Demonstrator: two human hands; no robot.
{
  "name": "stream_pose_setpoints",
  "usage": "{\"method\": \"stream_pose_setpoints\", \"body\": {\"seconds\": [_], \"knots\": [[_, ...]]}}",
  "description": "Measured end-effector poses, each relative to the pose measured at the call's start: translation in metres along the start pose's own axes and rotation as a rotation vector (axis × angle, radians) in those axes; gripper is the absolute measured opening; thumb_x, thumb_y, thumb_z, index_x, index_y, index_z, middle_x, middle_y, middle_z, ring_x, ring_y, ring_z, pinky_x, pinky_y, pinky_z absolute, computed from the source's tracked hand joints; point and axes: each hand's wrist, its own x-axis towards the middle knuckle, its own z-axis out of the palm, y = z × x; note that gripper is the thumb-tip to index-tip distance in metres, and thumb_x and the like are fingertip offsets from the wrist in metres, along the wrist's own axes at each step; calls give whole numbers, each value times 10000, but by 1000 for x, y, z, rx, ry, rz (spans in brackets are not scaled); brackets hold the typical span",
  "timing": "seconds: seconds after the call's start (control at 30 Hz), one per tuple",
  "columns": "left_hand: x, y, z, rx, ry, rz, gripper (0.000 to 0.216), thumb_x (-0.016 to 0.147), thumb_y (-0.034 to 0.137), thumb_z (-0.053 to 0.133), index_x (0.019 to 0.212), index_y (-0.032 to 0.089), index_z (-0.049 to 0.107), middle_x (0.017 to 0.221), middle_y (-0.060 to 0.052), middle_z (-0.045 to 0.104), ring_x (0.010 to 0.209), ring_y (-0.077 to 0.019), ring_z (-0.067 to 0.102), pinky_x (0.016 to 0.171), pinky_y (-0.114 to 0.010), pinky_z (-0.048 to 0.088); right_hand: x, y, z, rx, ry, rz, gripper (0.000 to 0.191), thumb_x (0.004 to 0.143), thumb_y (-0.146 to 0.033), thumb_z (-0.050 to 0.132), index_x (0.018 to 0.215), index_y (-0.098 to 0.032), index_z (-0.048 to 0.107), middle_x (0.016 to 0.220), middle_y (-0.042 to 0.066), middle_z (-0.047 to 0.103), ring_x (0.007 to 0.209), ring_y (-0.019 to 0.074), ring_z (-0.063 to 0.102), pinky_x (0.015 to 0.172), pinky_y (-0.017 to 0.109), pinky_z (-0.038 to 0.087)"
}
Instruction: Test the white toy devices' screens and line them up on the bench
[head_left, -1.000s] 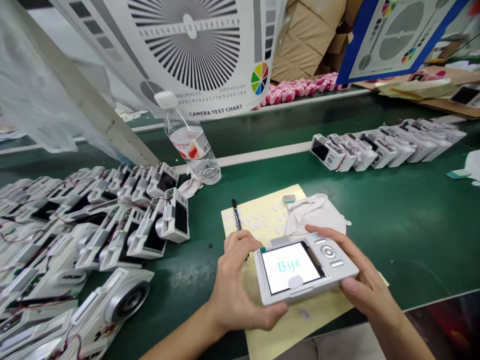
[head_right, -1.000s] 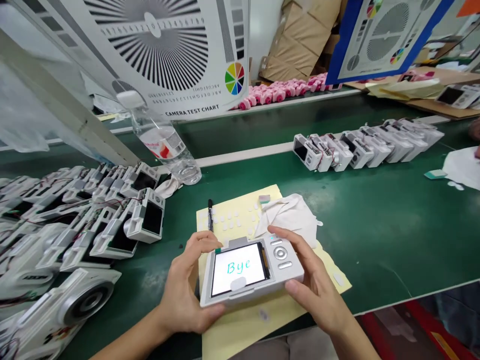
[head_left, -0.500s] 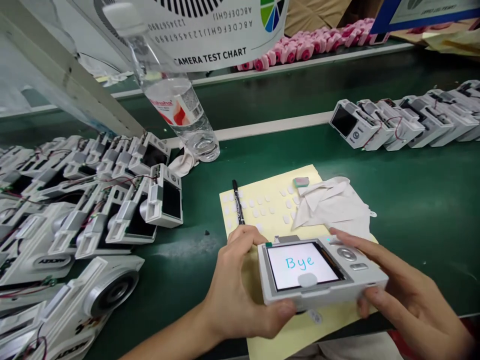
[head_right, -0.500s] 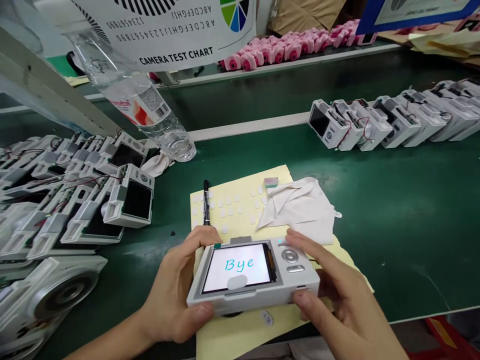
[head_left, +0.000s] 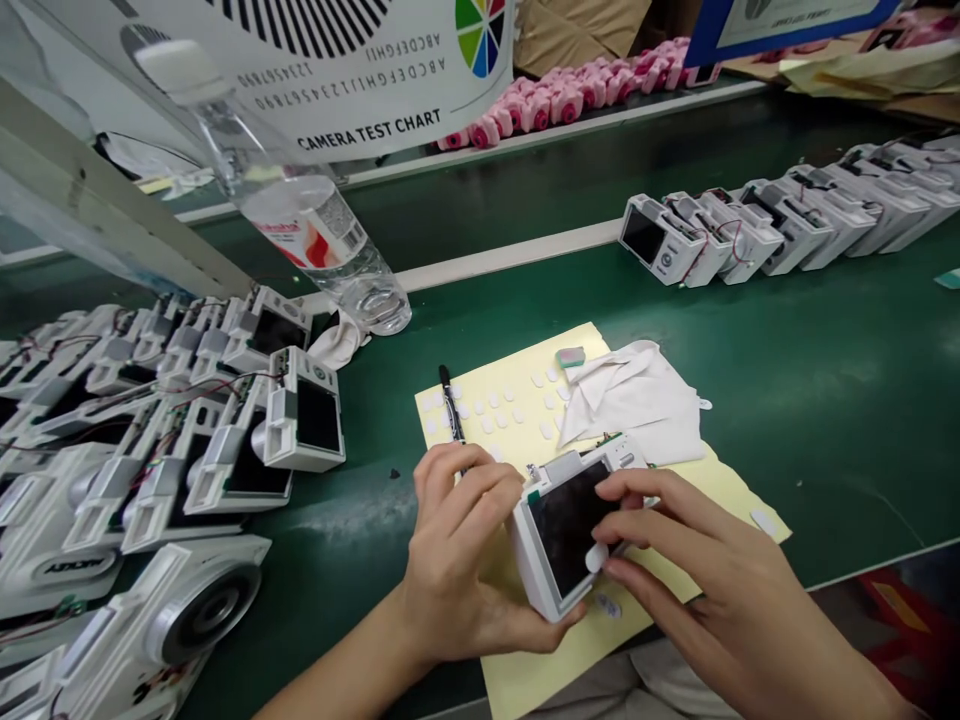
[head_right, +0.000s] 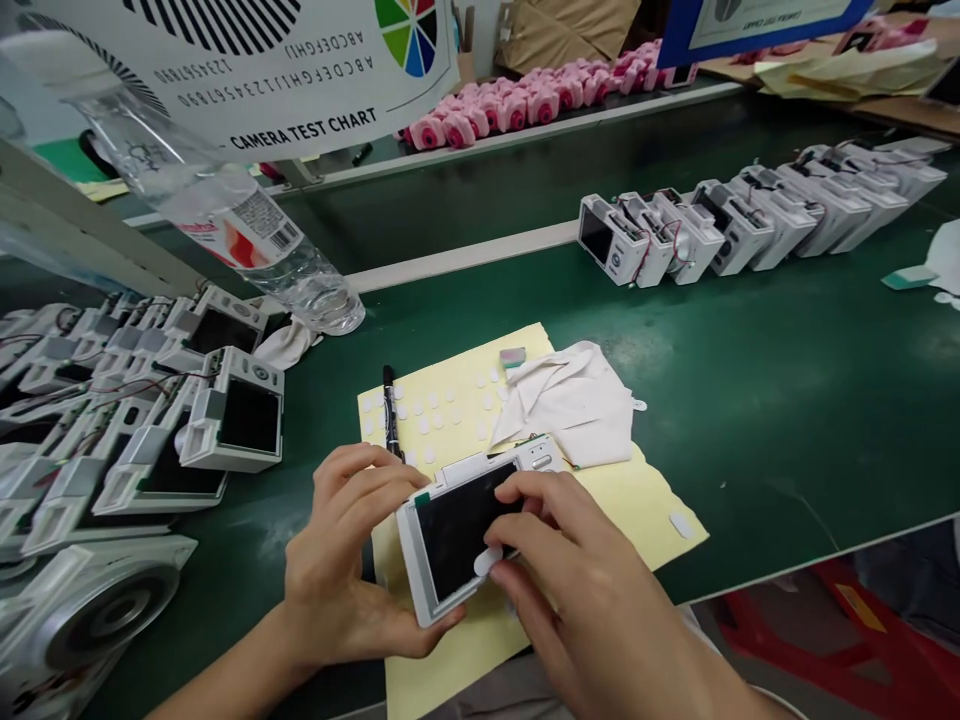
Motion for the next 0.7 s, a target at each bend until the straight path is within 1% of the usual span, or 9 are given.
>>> {"method": "stream_pose_setpoints", "body": {"seconds": [0.1,0.17,0.27,0.33,0.43,0.57,0.7], "knots": [[0,-1,0,32,1,58,585,484,486,696,922,163,481,778,-76,596,803,-258,483,744,-444,383,-1,-1,3,26,-4,22,99,794,-146,492,802,-207,569,928,63,545,872,136,580,686,208,517],[-1,-2,-1,46,-1,81,569,500,486,696,917,161,485,791,-84,607,807,-258,484,750,-445,380,0,-3,3,38,-23,42,106,790,-127,486,755,-198,557,878,52,525,816,119,568,655,189,502],[-1,-2,-1,61,-2,96,534,527,478,681,916,166,492,802,-85,619,814,-257,485,758,-442,374,3,-5,2,56,-53,64,127,802,-115,462,737,-189,541,832,42,492,743,106,531,613,184,482],[-1,-3,0,62,2,101,515,528,451,678,913,160,498,799,-89,625,814,-259,484,762,-449,371,5,-6,2,55,-80,72,158,815,-95,426,724,-174,529,821,45,480,720,106,509,596,191,473],[0,-4,1,48,-7,103,529,511,422,689,917,142,499,798,-103,627,804,-263,481,764,-464,365,4,-5,5,-9,-128,34,194,801,-30,371,722,-142,509,811,66,480,721,133,483,593,240,476],[1,-6,2,25,-51,72,589,481,438,710,937,138,487,812,-103,618,824,-273,470,766,-459,358,-3,0,16,-73,-128,-5,261,743,55,326,836,-127,488,902,94,482,798,164,457,657,303,476],[1,-8,2,-16,-103,-25,579,467,446,700,918,147,494,791,-79,597,856,-280,461,773,-446,360,-10,3,29,-140,-25,-54,320,744,48,318,966,-117,479,961,107,473,855,176,451,707,306,457]]}}
